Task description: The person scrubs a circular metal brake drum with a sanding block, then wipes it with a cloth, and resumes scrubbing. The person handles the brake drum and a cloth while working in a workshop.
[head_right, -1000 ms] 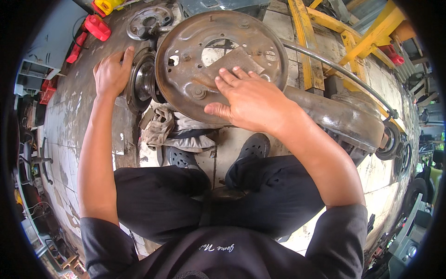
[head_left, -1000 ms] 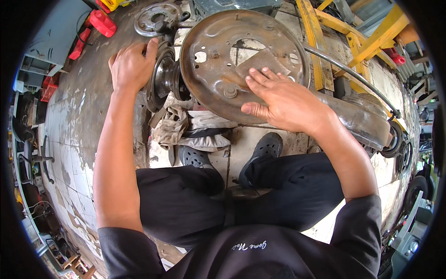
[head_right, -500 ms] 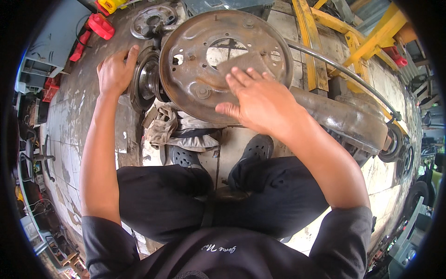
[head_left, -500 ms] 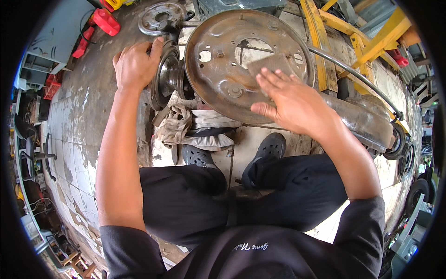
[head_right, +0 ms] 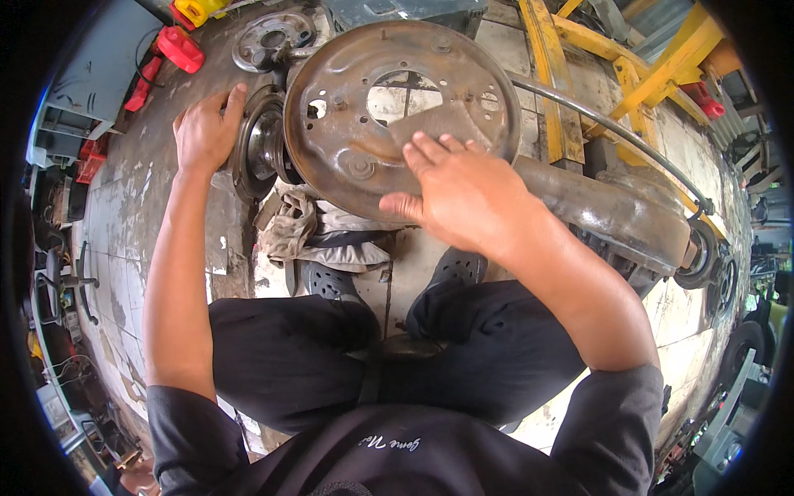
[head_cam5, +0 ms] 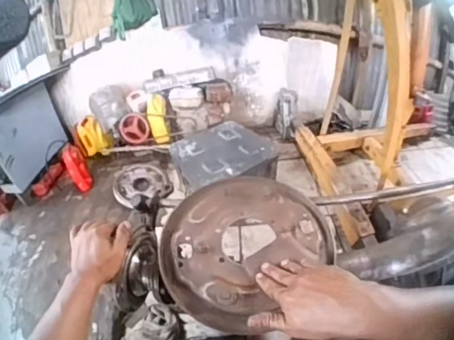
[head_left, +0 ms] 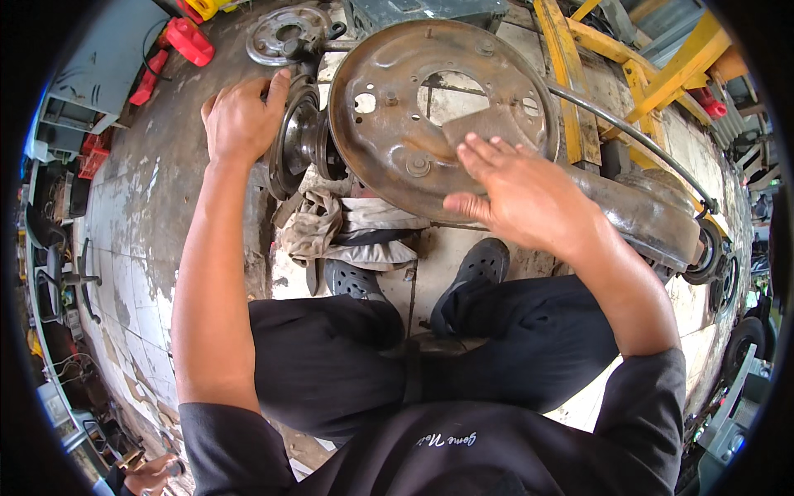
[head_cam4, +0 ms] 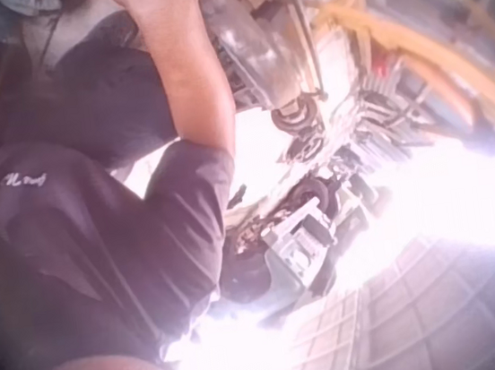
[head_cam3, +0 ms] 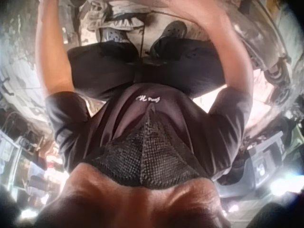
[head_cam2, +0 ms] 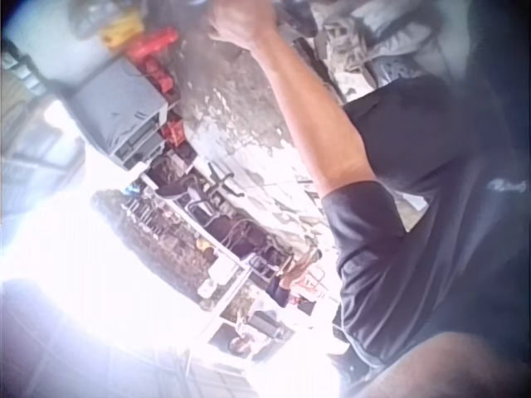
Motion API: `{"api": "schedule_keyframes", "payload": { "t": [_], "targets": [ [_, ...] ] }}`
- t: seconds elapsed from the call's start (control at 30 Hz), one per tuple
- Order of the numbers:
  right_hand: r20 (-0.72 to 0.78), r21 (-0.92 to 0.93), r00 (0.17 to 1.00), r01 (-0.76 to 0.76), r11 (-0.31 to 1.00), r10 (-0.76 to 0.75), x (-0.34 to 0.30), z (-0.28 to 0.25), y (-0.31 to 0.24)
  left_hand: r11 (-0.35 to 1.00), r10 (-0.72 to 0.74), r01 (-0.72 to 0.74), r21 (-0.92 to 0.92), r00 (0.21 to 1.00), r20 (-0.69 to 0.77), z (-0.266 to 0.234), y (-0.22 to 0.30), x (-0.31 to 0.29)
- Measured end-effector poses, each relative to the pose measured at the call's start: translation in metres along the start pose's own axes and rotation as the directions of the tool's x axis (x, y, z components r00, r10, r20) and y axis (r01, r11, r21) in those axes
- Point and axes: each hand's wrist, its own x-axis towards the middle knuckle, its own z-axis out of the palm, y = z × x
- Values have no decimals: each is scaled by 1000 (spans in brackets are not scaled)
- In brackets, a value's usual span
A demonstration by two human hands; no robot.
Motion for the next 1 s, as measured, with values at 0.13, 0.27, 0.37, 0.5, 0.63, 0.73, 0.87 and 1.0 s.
{"api": "schedule_keyframes", "payload": {
  "t": [0.13, 0.27, 0.37, 0.5, 0.63, 0.73, 0.87, 1.0],
  "targets": [
    [-21, -13, 1000, 7, 1000, -7, 1, 6, 1, 1000, -2, 2, -6, 1000, -21, 3, -1, -1],
    [-43, 0, 999, 11, 1000, -11, 1, 6, 3, 1000, 3, -3, -3, 1000, -6, 5, -3, -1],
    [-65, -8, 997, 30, 1000, -31, 0, 9, 1, 1000, 0, -1, -11, 1000, -16, 7, -2, 1],
    [-84, 30, 994, 67, 997, -64, 1, 3, 0, 1000, -18, 18, 4, 999, 36, -2, 1, 1],
    [-117, 1, 991, 71, 997, -71, 6, 9, 0, 1000, -7, 7, -1, 1000, -19, 3, 0, -2],
    [-115, -7, 988, 101, 995, -101, 4, 8, -1, 1000, 4, -4, -4, 1000, -5, 4, 1, -1],
    [-166, -22, 979, 120, 993, -122, 10, 14, 1, 1000, -13, 13, -3, 1000, 11, 2, -2, 0],
    [-171, -7, 975, 139, 990, -138, 15, 14, 6, 999, -38, 37, 1, 998, 46, -1, 3, 2]
  ]
}}
